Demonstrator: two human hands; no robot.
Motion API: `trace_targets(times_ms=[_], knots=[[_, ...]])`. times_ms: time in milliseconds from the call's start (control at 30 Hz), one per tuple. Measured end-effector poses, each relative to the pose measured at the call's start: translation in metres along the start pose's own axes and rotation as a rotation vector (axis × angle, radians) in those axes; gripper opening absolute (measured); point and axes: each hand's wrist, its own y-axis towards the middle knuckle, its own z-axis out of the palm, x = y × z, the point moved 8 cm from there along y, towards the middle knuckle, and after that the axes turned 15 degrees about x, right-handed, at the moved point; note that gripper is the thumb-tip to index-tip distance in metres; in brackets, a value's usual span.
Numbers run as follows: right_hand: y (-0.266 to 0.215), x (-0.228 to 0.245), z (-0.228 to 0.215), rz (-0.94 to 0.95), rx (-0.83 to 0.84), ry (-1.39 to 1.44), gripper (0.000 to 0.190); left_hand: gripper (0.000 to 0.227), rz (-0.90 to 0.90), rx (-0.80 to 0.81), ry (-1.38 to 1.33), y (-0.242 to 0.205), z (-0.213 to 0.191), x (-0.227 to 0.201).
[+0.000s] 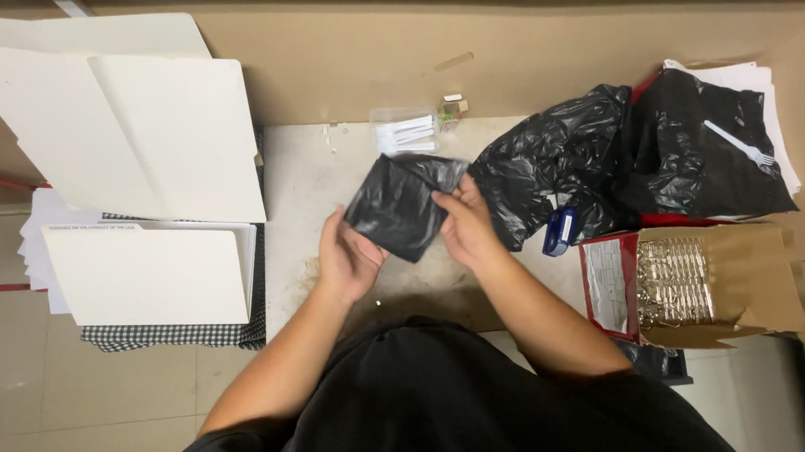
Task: Fold several large black trash bags and organize office papers into folders.
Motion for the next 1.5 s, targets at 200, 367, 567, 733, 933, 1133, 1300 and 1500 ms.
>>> trace_targets(times_ms=[200, 367, 567, 733, 933, 1133, 1300, 1500], knots=[[0.005, 0.068, 0.075, 0.180, -0.001, -0.273, 0.050, 0.077, -0.174, 0.150, 0.356, 0.004, -0.027, -0.005], [0.017, 0.081, 0.096, 0.088, 0.152, -0.394, 0.046, 0.040, 0.003, 0.131, 0.579, 0.024, -0.019, -0.025], [0.027, 0.088, 0.091, 0.032, 0.140, -0.435, 0.042, 0.023, 0.194, 0.139, 0.760, 0.026, 0.017, -0.055], [0.035, 0.093, 0.085, 0.079, 0.188, -0.484, 0.040, 0.033, -0.074, -0.005, 0.785, 0.029, 0.020, -0.059], [0.038, 0.110, 0.111, 0.104, 0.214, -0.384, 0.048, 0.032, -0.060, -0.013, 0.625, 0.029, 0.026, -0.059], [0.031, 0.108, 0.089, 0.172, 0.132, -0.465, 0.046, 0.021, 0.102, -0.020, 0.811, 0.021, 0.024, -0.068], [0.029, 0.095, 0.048, 0.120, 0.208, -0.424, 0.033, 0.038, 0.021, 0.119, 0.699, 0.009, 0.059, -0.065], [0.028, 0.102, 0.071, 0.149, 0.163, -0.350, 0.026, 0.006, 0.027, 0.174, 0.706, 0.011, 0.028, -0.064]])
